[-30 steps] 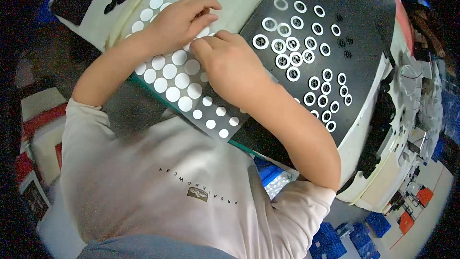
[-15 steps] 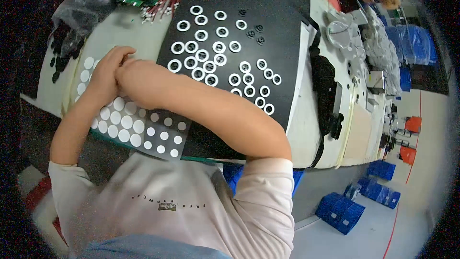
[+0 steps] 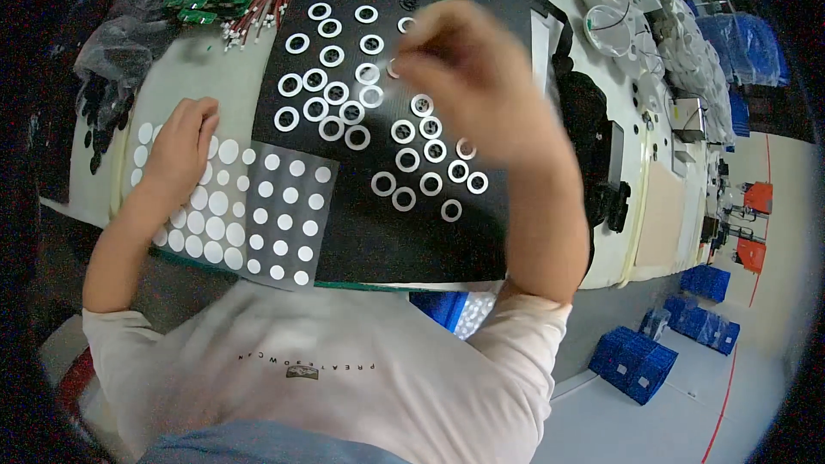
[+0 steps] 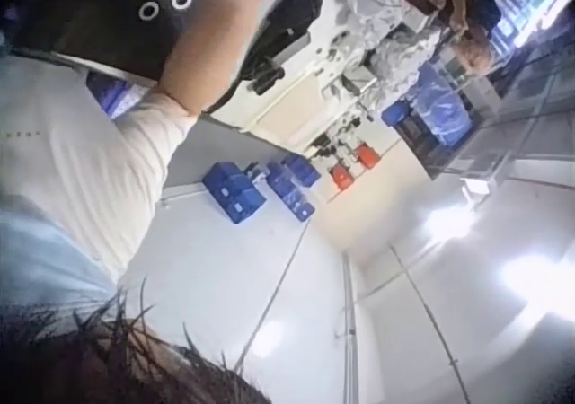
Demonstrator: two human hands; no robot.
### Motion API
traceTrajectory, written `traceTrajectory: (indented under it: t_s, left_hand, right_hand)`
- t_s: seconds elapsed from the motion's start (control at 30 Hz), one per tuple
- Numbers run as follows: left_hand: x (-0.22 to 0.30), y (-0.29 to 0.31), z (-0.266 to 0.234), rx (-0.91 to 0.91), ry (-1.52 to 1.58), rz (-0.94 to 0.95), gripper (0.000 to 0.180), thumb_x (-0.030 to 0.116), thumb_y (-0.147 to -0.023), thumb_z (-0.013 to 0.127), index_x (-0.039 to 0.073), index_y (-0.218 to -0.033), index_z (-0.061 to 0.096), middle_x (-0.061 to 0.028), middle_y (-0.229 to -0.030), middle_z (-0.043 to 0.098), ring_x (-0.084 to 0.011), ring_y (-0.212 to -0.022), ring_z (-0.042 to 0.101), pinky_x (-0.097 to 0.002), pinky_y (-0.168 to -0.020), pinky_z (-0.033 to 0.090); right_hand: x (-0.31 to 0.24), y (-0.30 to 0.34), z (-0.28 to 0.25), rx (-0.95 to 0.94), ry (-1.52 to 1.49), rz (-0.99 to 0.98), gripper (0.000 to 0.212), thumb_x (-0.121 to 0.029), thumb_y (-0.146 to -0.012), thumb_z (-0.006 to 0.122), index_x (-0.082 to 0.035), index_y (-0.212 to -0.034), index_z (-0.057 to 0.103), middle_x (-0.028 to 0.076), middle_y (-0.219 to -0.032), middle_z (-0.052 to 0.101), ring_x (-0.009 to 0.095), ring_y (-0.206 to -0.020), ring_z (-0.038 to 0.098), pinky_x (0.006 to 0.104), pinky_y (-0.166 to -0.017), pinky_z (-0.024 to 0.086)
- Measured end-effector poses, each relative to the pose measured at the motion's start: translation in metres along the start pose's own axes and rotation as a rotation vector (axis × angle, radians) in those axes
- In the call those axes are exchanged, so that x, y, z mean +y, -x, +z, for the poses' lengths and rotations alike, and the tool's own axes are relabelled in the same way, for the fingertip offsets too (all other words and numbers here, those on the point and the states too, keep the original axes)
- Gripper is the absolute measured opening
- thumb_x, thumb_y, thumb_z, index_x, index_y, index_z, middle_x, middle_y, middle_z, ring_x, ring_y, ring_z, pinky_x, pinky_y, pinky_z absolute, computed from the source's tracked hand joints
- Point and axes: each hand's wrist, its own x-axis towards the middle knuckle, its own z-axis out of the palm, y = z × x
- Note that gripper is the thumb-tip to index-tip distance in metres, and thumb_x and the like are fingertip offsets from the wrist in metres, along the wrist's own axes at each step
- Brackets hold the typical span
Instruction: Peeling small white circular stickers from a backing sheet and applying them to silver metal rings.
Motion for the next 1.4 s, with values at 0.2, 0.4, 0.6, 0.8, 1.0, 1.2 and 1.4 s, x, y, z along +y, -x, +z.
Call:
traceTrajectory:
  t_s: [0.2,0.4,0.6,0.8,1.0,1.2,1.4]
  left_hand:
    - [0.047,-0.003,-0.045,-0.323,-0.079,-0.040,0.042,0.008,-0.101,0.055,0.001,-0.142,0.047,-0.0221,-0.131,0.055,-0.0425,-0.117,0.058,-0.0490,-0.098,0.049]
    - [0.100,-0.048,-0.051,-0.409,-0.155,0.275,0.028,0.005,-0.096,0.057,0.000,-0.124,0.060,-0.0172,-0.122,0.062,-0.0381,-0.113,0.062,-0.0441,-0.093,0.052]
    - [0.131,-0.151,0.047,0.012,-0.107,0.724,0.015,0.011,-0.097,0.061,0.003,-0.108,0.067,-0.0119,-0.098,0.064,-0.0325,-0.093,0.063,-0.0417,-0.084,0.051]
    - [0.142,-0.183,0.080,0.036,-0.229,0.697,0.017,0.022,-0.088,0.064,0.008,-0.093,0.073,-0.0103,-0.096,0.066,-0.0305,-0.098,0.060,-0.0450,-0.087,0.045]
    - [0.143,-0.182,0.086,0.057,-0.218,0.704,0.017,0.023,-0.089,0.064,0.008,-0.089,0.073,-0.0093,-0.094,0.066,-0.0294,-0.097,0.060,-0.0454,-0.086,0.044]
    - [0.143,-0.181,0.086,0.052,-0.222,0.694,0.018,0.022,-0.089,0.062,0.007,-0.089,0.073,-0.0100,-0.095,0.066,-0.0297,-0.098,0.060,-0.0461,-0.087,0.044]
    - [0.141,-0.179,0.092,0.024,-0.260,0.577,0.021,0.021,-0.089,0.060,0.006,-0.095,0.073,-0.0131,-0.103,0.067,-0.0321,-0.104,0.061,-0.0471,-0.092,0.044]
  right_hand:
    - [0.087,-0.016,-0.093,0.278,0.387,0.475,0.022,-0.015,-0.091,0.077,-0.005,-0.106,0.064,-0.001,-0.092,0.067,0.008,-0.082,0.063,0.0232,-0.070,0.049]
    - [0.085,-0.037,-0.064,0.335,0.371,0.495,0.020,-0.011,-0.087,0.076,-0.003,-0.101,0.064,0.002,-0.084,0.067,0.012,-0.073,0.061,0.0274,-0.067,0.050]
    - [0.116,-0.041,-0.066,0.346,0.245,0.511,0.016,-0.005,-0.085,0.075,-0.001,-0.094,0.062,0.001,-0.079,0.064,0.012,-0.070,0.061,0.0279,-0.063,0.048]
    - [0.124,-0.041,-0.054,0.396,0.534,0.338,0.017,-0.005,-0.083,0.073,0.001,-0.094,0.061,0.006,-0.080,0.065,0.015,-0.070,0.062,0.0293,-0.066,0.051]
    - [0.115,-0.025,-0.069,0.170,0.015,-0.024,0.019,-0.007,-0.081,0.073,0.002,-0.094,0.062,0.009,-0.081,0.066,0.019,-0.076,0.064,0.0329,-0.071,0.053]
    - [0.089,-0.040,-0.047,0.371,0.731,0.417,0.015,-0.005,-0.081,0.072,0.001,-0.091,0.062,0.008,-0.077,0.065,0.019,-0.071,0.062,0.0345,-0.065,0.052]
    - [0.097,-0.046,-0.051,0.338,0.621,0.460,0.016,-0.003,-0.080,0.074,-0.003,-0.089,0.060,0.006,-0.077,0.065,0.017,-0.070,0.062,0.0325,-0.061,0.051]
